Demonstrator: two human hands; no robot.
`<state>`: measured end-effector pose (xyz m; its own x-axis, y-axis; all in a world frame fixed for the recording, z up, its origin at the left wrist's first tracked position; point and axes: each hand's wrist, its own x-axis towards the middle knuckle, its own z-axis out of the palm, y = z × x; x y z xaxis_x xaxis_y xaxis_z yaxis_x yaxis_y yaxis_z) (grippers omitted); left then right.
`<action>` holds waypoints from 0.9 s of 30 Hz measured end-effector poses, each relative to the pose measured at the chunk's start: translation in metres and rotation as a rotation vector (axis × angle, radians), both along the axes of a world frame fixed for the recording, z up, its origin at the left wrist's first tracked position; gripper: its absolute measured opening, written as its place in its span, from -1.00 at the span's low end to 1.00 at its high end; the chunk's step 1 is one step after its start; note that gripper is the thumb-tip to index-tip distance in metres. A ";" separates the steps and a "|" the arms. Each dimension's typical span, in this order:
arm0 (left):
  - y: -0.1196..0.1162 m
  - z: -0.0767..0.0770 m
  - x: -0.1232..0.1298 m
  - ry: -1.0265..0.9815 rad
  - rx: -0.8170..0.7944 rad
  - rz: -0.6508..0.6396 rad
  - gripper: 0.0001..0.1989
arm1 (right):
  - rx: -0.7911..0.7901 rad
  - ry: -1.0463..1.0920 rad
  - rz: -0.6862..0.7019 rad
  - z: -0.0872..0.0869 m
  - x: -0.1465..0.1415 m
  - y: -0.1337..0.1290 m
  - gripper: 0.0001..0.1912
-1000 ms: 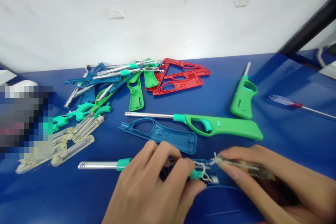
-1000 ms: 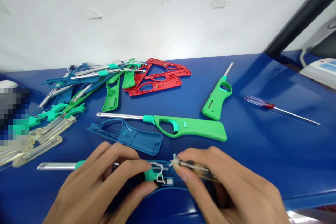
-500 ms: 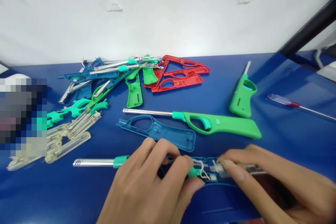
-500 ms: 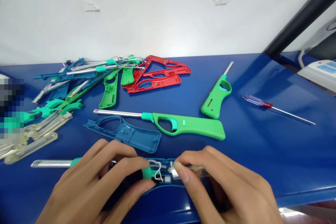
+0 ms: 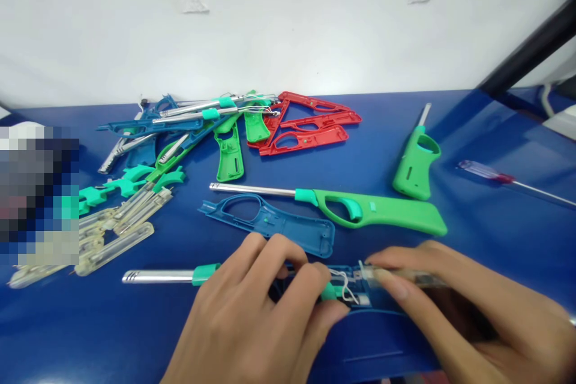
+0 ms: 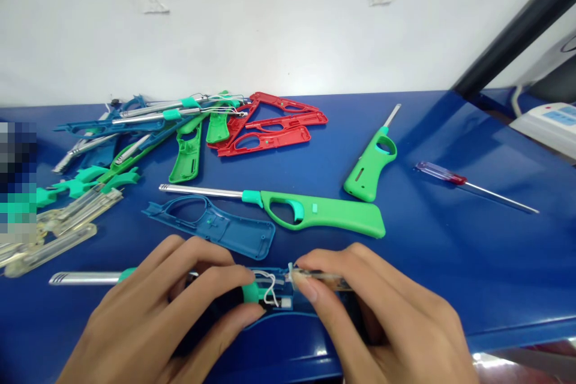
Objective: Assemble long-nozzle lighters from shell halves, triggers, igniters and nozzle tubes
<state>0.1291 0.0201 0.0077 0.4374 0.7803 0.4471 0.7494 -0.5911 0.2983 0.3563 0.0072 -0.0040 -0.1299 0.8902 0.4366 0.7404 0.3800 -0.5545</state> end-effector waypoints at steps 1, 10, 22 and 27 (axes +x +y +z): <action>0.000 0.000 0.000 -0.003 0.007 0.001 -0.89 | -0.007 0.015 -0.001 -0.001 0.000 0.000 -0.96; 0.001 -0.002 0.005 -0.020 0.054 0.001 -0.85 | 0.012 0.007 -0.074 -0.008 0.003 -0.003 -0.86; -0.002 0.001 -0.001 -0.022 0.018 -0.008 -0.85 | 0.004 0.029 -0.047 -0.004 -0.007 -0.003 -0.89; -0.002 -0.001 0.001 -0.027 0.022 0.003 -0.87 | 0.001 0.105 -0.075 0.000 -0.009 -0.005 -0.94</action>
<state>0.1303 0.0180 0.0069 0.4226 0.7714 0.4758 0.7432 -0.5954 0.3052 0.3476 0.0024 -0.0043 -0.0161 0.8953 0.4452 0.7047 0.3260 -0.6302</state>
